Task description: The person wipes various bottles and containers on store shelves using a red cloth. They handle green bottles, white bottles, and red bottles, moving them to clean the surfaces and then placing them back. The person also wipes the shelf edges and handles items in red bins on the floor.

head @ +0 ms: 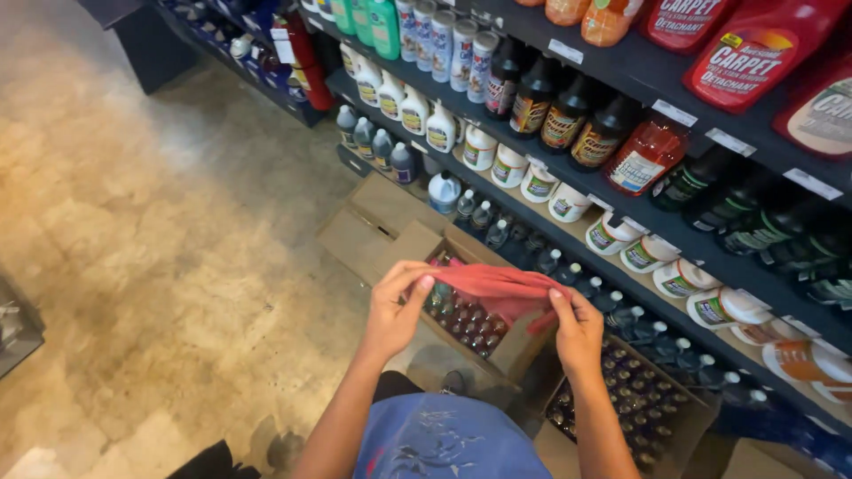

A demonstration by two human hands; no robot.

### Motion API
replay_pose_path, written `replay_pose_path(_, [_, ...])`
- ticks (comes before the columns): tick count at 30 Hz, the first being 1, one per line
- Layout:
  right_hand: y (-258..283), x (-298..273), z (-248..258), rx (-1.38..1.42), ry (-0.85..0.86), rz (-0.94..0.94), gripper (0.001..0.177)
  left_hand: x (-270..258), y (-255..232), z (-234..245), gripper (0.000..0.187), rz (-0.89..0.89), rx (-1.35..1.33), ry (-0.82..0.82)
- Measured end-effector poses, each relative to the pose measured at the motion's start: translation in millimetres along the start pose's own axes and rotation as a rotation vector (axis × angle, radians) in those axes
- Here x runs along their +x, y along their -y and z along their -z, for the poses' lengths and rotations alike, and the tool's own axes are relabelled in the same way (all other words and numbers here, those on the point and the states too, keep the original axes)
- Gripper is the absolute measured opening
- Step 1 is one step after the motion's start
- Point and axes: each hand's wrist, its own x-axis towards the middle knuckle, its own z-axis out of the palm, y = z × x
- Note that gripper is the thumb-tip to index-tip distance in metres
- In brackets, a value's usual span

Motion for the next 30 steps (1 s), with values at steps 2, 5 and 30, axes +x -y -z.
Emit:
replay_pose_path(2, [28.1, 1.1, -12.5, 0.152, -0.053, -0.165, 0.020, 17.0, 4.4, 0.7, 0.021, 0.014, -0.030, -0.041])
replay_pose_path(5, [-31.3, 15.7, -5.0, 0.149, -0.120, -0.204, 0.020, 37.4, 33.1, -1.0, 0.019, 0.096, -0.050, 0.006])
replay_pose_path(30, [-1.0, 119.0, -183.8, 0.177, -0.602, -0.358, 0.018, 355.6, 160.3, 4.1, 0.023, 0.014, -0.222, 0.604])
